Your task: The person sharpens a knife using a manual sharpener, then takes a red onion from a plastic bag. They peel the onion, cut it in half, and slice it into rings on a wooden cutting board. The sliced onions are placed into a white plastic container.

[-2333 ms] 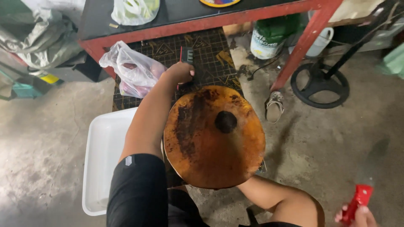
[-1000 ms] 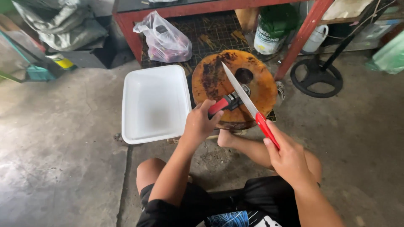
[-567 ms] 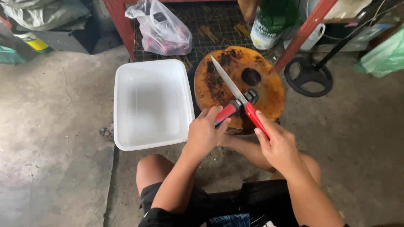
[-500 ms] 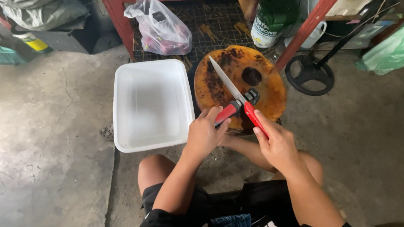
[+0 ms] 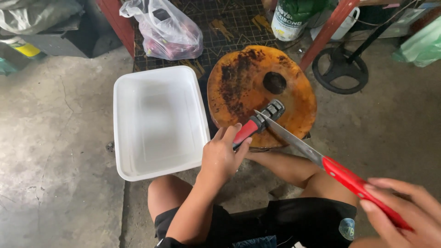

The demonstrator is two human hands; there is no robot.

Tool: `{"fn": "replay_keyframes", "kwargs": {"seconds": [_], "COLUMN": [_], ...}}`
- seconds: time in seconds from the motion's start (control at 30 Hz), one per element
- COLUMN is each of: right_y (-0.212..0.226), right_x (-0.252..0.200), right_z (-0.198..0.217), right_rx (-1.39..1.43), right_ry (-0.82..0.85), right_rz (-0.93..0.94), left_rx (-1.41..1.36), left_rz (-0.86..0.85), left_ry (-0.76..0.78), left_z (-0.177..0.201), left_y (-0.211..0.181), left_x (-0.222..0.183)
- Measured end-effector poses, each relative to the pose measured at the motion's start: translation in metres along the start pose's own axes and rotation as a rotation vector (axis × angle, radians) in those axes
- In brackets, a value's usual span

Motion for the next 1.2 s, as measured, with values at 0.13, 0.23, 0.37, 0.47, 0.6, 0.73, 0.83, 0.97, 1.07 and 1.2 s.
{"fn": "replay_keyframes", "kwargs": {"seconds": [0.13,0.23,0.37,0.47,0.6,0.73,0.83,0.97,1.07,1.2], "right_y": [0.01,0.017,-0.003,-0.008,-0.005,-0.003,-0.008,-0.034,-0.03,-0.013], "right_x": [0.019,0.047,0.078,0.074,0.04,0.011,0.012,0.019,0.041,0.067], "right_z": [0.001,-0.039,-0.122,-0.12,-0.063,-0.008,0.008,-0.025,-0.063,-0.104], "right_rx": [-0.036,-0.018,0.029,0.079,-0.153,0.029,-0.025,-0.168,-0.065,-0.289], "right_ry": [0.004,0.031,0.101,0.13,0.083,-0.031,0.041,0.156,0.274,0.246], "right_rz": [0.026,0.162,0.294,0.287,0.177,0.104,0.055,0.196,0.287,0.217], "left_rx": [-0.008,-0.022,-0.045,-0.039,-0.024,-0.031,-0.038,-0.055,-0.045,-0.046], "left_rz": [0.002,0.024,0.02,0.016,-0.007,0.005,0.013,0.024,0.027,0.007], "left_ry": [0.0,0.026,0.021,0.023,-0.004,0.024,0.04,0.038,0.049,0.032], "left_z": [0.005,0.004,0.006,0.007,0.007,0.008,0.007,0.006,0.004,0.006], "left_y": [-0.002,0.0,-0.001,-0.003,-0.002,-0.003,-0.002,-0.001,0.002,-0.001], "left_x": [0.0,0.001,0.001,0.002,0.003,0.001,0.002,0.002,0.003,0.003]}}
Point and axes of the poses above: each hand's wrist, its own x-axis towards the middle knuckle, its own z-axis out of the back of the hand, y = z × x, the point moved 5 cm from there along x, towards the middle knuckle, and after that the axes turned 12 degrees about y, right-handed, at the moved point
